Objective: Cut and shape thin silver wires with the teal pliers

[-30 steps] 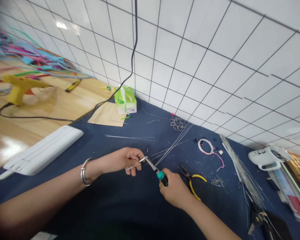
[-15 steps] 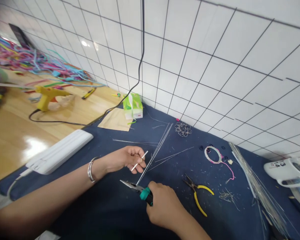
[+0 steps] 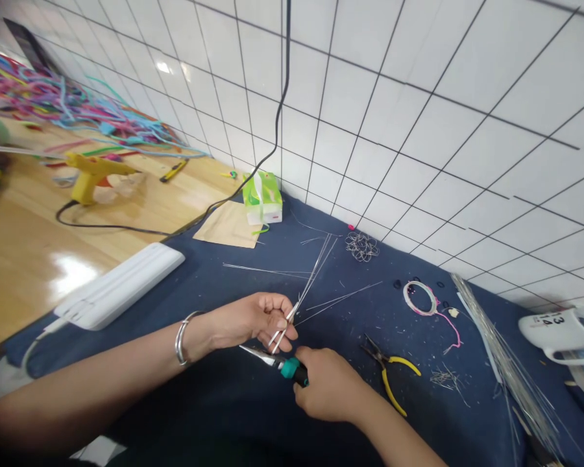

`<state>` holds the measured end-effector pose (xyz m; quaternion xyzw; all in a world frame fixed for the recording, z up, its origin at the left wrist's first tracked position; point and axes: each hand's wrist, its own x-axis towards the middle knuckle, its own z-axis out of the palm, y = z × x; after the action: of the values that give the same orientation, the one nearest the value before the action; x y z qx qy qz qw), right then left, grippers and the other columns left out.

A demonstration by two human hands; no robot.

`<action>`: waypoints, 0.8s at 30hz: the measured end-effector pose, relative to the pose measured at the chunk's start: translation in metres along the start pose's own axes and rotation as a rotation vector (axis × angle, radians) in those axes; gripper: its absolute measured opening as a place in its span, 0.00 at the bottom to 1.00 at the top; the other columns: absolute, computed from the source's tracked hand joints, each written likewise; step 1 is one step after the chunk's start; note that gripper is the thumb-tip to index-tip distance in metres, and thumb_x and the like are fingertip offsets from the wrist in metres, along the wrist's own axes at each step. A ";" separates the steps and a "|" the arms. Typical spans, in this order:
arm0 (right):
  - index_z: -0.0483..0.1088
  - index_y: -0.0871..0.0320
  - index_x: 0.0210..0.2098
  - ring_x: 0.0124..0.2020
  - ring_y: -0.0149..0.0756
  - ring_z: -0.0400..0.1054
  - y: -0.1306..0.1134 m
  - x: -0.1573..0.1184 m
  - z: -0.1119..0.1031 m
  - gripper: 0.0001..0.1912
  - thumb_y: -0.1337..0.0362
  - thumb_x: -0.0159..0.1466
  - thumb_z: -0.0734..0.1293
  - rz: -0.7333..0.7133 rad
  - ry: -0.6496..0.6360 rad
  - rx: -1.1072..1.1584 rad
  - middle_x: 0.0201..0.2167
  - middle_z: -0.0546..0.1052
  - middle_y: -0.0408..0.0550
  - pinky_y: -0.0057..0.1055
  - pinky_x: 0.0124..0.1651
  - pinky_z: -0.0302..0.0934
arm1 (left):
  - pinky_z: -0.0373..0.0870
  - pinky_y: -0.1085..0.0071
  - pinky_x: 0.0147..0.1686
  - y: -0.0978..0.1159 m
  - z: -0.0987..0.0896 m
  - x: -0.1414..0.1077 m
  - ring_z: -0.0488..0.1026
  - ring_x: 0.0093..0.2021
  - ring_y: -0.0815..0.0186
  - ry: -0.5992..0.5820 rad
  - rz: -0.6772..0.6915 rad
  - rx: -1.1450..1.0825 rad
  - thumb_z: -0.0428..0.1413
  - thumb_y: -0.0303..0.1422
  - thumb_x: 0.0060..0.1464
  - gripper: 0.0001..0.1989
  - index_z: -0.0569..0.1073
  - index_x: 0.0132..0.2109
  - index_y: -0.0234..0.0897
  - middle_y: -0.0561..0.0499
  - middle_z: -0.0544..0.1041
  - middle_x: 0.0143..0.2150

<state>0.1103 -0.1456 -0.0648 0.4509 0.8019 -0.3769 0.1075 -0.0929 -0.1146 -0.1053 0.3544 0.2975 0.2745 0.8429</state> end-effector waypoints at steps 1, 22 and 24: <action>0.64 0.57 0.30 0.24 0.30 0.62 0.001 0.000 0.000 0.04 0.66 0.53 0.61 0.004 -0.007 0.010 0.25 0.71 0.44 0.24 0.24 0.46 | 0.71 0.68 0.31 -0.001 0.000 0.000 0.76 0.35 0.59 -0.003 0.000 -0.010 0.59 0.31 0.48 0.11 0.66 0.37 0.34 0.44 0.77 0.36; 0.62 0.56 0.29 0.25 0.31 0.62 0.006 0.003 0.003 0.05 0.62 0.53 0.62 0.067 -0.002 -0.094 0.25 0.71 0.44 0.25 0.24 0.44 | 0.71 0.64 0.38 0.006 -0.001 -0.005 0.75 0.34 0.64 0.082 0.135 -0.094 0.58 0.31 0.50 0.08 0.69 0.38 0.34 0.49 0.76 0.33; 0.62 0.56 0.29 0.27 0.33 0.64 0.005 0.000 0.006 0.06 0.61 0.53 0.63 0.061 0.037 -0.162 0.27 0.71 0.44 0.26 0.26 0.44 | 0.70 0.62 0.40 0.012 -0.006 -0.005 0.75 0.35 0.64 0.131 0.214 -0.051 0.57 0.32 0.51 0.08 0.68 0.38 0.34 0.49 0.75 0.34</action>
<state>0.1135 -0.1483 -0.0713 0.4720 0.8175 -0.2988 0.1401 -0.1031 -0.1086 -0.0980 0.3440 0.3054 0.3926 0.7964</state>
